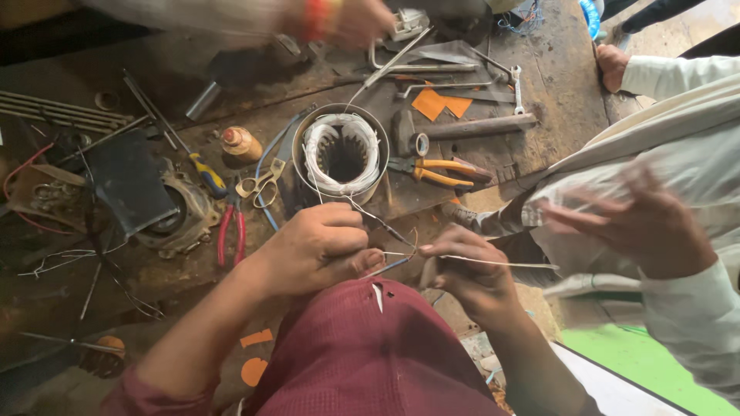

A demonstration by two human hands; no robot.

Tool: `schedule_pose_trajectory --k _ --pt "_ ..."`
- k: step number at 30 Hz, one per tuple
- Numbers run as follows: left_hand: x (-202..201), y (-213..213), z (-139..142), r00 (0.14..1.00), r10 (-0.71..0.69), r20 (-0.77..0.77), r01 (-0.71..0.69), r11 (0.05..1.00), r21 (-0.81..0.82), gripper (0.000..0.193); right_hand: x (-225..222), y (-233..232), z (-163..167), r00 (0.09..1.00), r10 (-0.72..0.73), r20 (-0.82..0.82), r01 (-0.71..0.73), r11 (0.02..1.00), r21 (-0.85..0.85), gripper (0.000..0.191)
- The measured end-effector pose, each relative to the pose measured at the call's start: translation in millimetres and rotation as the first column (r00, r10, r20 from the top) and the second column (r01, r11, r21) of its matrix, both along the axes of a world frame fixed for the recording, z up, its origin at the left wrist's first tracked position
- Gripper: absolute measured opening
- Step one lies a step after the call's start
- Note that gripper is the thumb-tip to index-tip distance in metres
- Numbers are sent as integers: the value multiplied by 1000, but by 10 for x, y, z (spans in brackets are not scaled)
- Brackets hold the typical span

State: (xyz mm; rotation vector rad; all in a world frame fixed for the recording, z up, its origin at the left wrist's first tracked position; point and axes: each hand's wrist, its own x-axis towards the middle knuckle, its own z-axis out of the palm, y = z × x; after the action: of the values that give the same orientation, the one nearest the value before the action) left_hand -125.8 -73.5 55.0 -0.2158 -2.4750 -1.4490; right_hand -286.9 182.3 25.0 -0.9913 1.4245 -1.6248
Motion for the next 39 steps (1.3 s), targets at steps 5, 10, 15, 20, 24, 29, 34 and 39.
schedule_pose_trajectory --k 5,10,15,20,24,29,34,39 --pt "0 -3 -13 1000 23 19 -23 999 28 38 -271 474 -100 975 -221 -4 219 969 -109 40" --pt "150 -94 -47 996 33 81 -36 999 35 36 -612 785 -129 982 -190 -13 186 970 -159 40" --pt "133 -97 -115 989 95 109 -96 995 1 40 -438 405 -127 966 -52 255 56 998 -9 88" --pt "104 -53 -97 998 57 9 -57 998 16 33 -49 -196 -46 939 169 298 -208 973 103 73" --pt "86 -48 -45 996 86 -27 -87 994 -69 33 46 -336 24 984 158 79 -164 984 68 39" --pt "58 -27 -52 995 30 -90 -44 986 -158 36 -97 -17 150 992 45 -118 -23 983 181 37" --pt "3 -13 -127 984 33 -175 -65 981 -181 38 -354 469 204 991 -131 -4 131 991 23 36" --pt "117 -87 -122 987 95 -130 -111 987 -120 35 -747 729 151 859 -461 222 481 876 -40 28"
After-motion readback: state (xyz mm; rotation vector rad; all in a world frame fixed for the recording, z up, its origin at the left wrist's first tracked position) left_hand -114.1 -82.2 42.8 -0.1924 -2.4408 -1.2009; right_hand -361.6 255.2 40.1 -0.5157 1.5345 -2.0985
